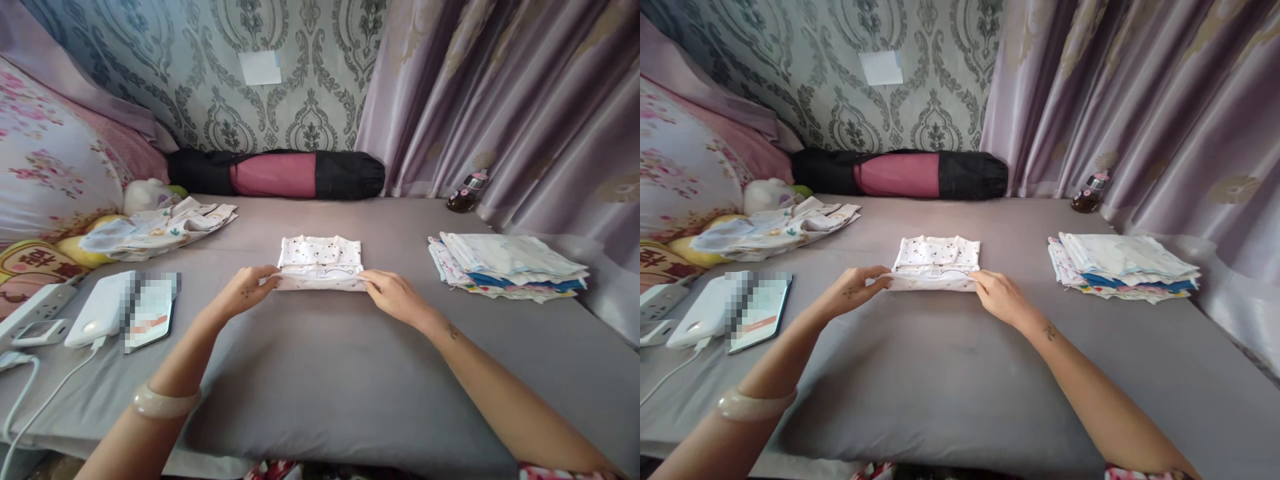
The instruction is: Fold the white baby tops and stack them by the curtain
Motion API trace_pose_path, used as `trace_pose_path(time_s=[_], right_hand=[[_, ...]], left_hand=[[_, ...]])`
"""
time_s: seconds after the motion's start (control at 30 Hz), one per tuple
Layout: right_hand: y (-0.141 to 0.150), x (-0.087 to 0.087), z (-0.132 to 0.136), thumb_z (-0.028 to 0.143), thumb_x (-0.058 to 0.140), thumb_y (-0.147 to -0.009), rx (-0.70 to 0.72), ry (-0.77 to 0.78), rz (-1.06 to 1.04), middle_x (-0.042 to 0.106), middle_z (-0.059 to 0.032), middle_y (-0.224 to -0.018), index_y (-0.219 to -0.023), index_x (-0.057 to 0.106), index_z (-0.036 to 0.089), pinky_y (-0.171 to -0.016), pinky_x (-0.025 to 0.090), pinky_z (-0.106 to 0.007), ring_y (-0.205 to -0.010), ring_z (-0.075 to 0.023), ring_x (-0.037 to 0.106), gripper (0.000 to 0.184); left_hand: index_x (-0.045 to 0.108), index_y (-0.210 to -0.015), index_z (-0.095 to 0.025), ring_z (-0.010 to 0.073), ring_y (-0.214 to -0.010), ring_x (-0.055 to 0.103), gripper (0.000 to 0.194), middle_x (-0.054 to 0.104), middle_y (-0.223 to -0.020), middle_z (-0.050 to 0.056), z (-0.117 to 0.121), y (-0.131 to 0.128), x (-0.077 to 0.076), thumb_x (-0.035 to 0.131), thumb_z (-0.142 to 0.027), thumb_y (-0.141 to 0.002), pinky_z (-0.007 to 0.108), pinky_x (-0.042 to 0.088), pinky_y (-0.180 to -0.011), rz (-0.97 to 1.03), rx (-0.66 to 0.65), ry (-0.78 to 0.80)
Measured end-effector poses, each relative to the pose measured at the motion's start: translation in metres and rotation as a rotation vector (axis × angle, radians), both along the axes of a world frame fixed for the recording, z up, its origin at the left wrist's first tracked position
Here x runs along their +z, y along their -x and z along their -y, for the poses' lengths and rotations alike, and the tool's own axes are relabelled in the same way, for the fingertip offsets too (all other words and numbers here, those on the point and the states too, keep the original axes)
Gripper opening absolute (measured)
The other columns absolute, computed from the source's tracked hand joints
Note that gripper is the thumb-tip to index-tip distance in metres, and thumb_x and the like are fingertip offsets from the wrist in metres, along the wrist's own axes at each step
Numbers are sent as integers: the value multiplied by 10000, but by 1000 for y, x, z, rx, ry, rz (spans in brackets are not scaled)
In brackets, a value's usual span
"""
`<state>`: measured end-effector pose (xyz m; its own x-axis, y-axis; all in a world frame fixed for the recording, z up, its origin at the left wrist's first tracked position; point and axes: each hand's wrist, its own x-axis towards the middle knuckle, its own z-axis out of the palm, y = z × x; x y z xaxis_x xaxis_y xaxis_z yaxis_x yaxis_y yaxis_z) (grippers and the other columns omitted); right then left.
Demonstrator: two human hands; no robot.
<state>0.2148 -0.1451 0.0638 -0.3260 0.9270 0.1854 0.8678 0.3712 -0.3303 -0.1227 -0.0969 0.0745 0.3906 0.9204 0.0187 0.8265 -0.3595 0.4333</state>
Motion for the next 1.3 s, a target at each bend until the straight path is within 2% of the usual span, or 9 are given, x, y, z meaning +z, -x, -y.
trace_pose_path(time_s=[0.13, 0.27, 0.4, 0.6, 0.83, 1.1, 1.3], right_hand=[[8, -5, -27, 208, 431, -944, -185, -31, -41, 726, -34, -1059, -1090, 673, 244, -774, 431, -246, -942, -187, 656, 285], [18, -8, -50, 198, 408, -947, -294, -71, -14, 712, -50, -1072, -1073, 668, 230, -787, 415, -239, -973, -191, 634, 290], [30, -14, -66, 194, 362, -968, -392, -89, 32, 669, -76, -1152, -1140, 633, 221, -802, 414, -250, -1030, -200, 604, 323], [39, -19, -89, 143, 324, -969, -470, -83, 145, 625, -98, -1168, -1199, 579, 209, -797, 425, -282, -1016, -212, 603, 349], [39, -25, -112, 96, 310, -960, -477, -27, 242, 598, -125, -1179, -1184, 559, 192, -840, 424, -274, -1075, -205, 592, 348], [35, -35, -122, 152, 289, -992, -519, 6, 215, 602, -132, -1189, -1158, 580, 179, -841, 440, -284, -1105, -210, 586, 335], [31, -41, -126, 216, 322, -996, -563, 35, 131, 596, -139, -1199, -1152, 600, 171, -863, 444, -299, -1108, -222, 581, 322]], left_hand=[[684, -1072, -207, 196, -758, 642, 338, 710, -830, 41, -24, -20, -14, 449, -360, -882, 264, 442, -684, 5, 156, -86], [645, -1141, -232, 241, -922, 653, 339, 714, -1006, 74, -41, -37, -26, 404, -304, -914, 288, 446, -717, -5, 294, -125], [605, -1180, -230, 256, -1045, 624, 343, 675, -1156, 95, -52, -52, -33, 357, -247, -944, 311, 461, -756, -10, 372, -161], [563, -1188, -219, 240, -1086, 597, 327, 641, -1168, 111, -73, -66, -42, 330, -202, -959, 318, 477, -785, -29, 404, -239], [546, -1185, -209, 239, -1118, 587, 313, 626, -1184, 116, -96, -72, -48, 321, -201, -968, 315, 481, -798, -109, 417, -219], [560, -1145, -182, 266, -1099, 596, 294, 622, -1150, 131, -105, -74, -49, 336, -205, -956, 338, 491, -807, -183, 412, -199], [595, -1063, -166, 285, -1066, 607, 294, 618, -1118, 164, -114, -73, -56, 334, -249, -957, 362, 490, -816, -179, 424, -185]])
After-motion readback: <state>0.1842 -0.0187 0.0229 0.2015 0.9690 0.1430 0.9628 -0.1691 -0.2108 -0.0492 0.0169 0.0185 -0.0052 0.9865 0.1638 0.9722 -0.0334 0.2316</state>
